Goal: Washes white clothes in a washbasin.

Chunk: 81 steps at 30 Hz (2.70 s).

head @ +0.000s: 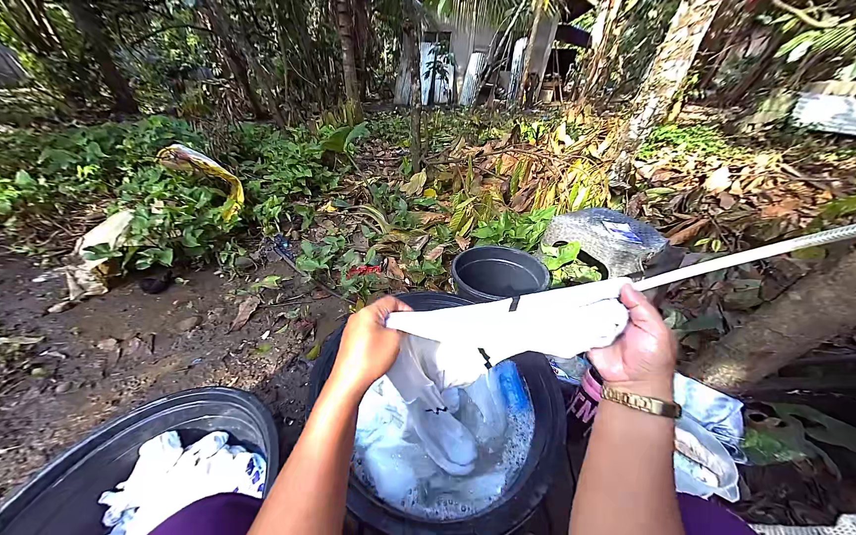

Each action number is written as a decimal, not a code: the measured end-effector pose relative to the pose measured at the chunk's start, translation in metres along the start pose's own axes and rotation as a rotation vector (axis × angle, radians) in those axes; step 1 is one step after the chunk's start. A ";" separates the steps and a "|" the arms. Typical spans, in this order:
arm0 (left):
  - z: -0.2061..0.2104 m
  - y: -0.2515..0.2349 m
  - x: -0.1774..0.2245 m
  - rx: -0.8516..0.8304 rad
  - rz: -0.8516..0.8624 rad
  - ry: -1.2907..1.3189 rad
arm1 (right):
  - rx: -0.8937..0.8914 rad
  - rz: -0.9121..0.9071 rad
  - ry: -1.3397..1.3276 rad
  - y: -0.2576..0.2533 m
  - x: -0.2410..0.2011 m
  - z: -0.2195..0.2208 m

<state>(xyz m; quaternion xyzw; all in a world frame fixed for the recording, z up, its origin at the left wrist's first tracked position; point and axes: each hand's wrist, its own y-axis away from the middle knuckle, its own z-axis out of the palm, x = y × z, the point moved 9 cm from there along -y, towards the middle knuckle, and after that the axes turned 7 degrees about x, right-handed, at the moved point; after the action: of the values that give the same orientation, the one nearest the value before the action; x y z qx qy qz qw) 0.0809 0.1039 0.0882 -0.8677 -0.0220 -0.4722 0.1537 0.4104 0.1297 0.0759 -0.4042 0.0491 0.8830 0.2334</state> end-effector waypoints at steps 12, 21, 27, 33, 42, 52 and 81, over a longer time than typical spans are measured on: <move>0.194 0.078 -0.110 -0.817 -0.190 0.057 | -0.344 0.312 1.602 0.012 0.202 -0.033; 0.144 0.035 -0.295 -0.306 -0.566 -0.323 | -0.882 0.745 1.848 0.105 0.357 -0.168; 0.178 0.047 -0.266 -0.442 -0.347 -0.471 | -1.162 0.810 2.036 0.097 0.329 -0.125; 0.250 0.111 -0.146 -0.580 0.226 -0.257 | -0.643 0.552 1.670 0.050 0.303 -0.067; 0.259 0.126 -0.217 -0.778 -0.515 -0.018 | -0.457 0.653 1.698 0.056 0.312 -0.148; 0.206 0.100 -0.252 -0.803 -0.572 -0.557 | -0.176 0.368 0.944 0.034 0.194 -0.006; -0.122 -0.104 0.018 -0.179 -0.347 -0.567 | -0.458 -0.462 1.651 -0.030 -0.047 0.117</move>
<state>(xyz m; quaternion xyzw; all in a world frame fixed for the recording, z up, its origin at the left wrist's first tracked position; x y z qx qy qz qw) -0.0275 0.1661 0.1908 -0.9578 -0.1695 -0.2313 -0.0176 0.3696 0.1710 0.1923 -0.9488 -0.0590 0.2290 0.2093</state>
